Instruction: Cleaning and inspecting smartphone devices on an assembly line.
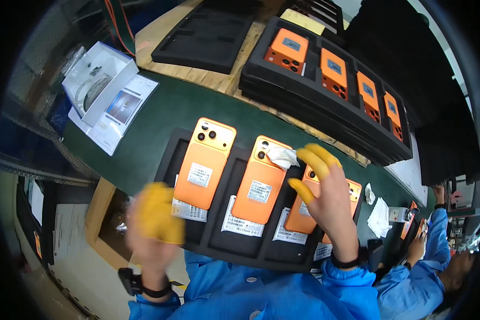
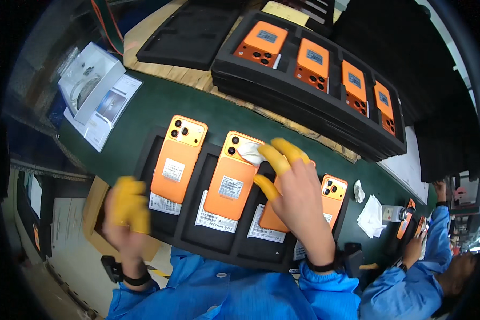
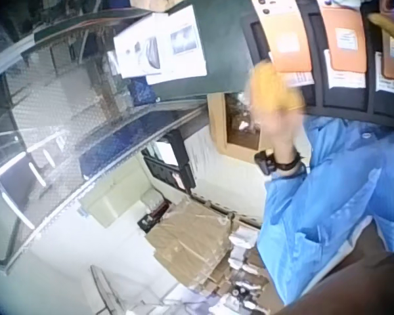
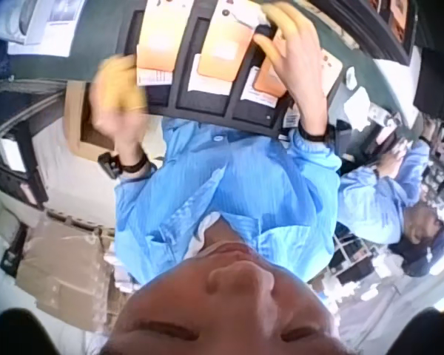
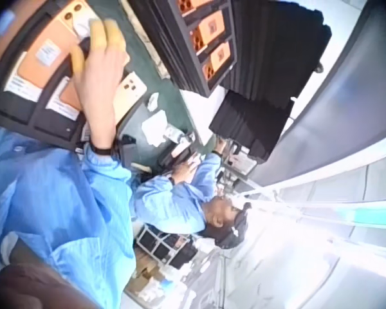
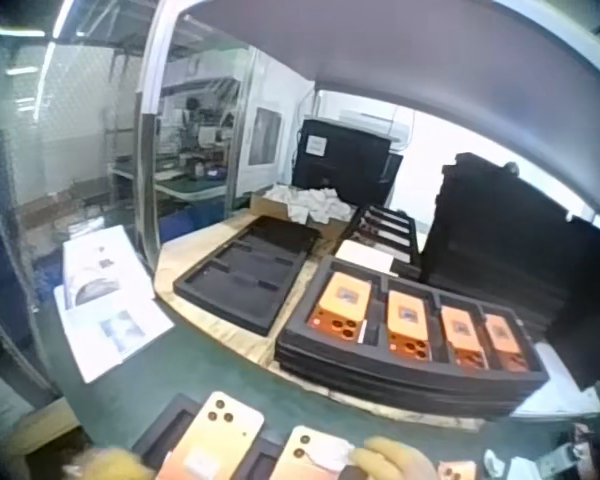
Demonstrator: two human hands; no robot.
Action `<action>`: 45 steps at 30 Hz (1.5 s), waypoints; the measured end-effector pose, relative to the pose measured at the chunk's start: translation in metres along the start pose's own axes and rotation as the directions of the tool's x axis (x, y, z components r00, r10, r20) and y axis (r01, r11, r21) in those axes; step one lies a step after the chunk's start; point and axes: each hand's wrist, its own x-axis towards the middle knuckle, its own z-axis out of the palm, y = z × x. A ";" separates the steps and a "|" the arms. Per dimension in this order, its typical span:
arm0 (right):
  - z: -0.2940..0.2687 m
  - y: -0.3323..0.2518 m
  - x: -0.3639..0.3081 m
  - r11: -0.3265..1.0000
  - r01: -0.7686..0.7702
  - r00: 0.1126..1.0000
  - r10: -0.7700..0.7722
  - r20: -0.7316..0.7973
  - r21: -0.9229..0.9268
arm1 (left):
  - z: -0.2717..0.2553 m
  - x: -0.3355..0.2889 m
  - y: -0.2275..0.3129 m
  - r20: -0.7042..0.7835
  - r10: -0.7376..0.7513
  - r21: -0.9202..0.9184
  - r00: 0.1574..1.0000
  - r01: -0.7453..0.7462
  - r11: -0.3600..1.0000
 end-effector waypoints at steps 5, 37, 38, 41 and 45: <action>0.049 0.017 0.004 0.988 0.095 0.995 -0.092 0.028 -0.125 | 0.068 0.008 0.052 0.462 0.452 -0.159 0.763 -0.430 0.889; 0.075 0.016 0.043 0.985 0.135 0.991 -0.137 0.004 0.104 | 0.088 0.004 0.048 0.701 0.270 -0.130 0.660 -0.254 0.958; 0.078 0.027 0.037 0.993 0.114 0.993 -0.114 -0.040 0.003 | 0.090 0.004 0.049 0.699 0.268 -0.129 0.662 -0.252 0.959; 0.074 0.024 0.034 0.997 -0.055 0.990 0.061 -0.131 0.048 | 0.091 0.005 0.050 0.674 0.280 -0.139 0.684 -0.254 0.957; 0.063 0.024 0.019 0.981 -0.186 0.974 0.178 -0.141 -0.049 | 0.084 0.011 0.052 0.761 0.265 -0.132 0.593 -0.258 0.957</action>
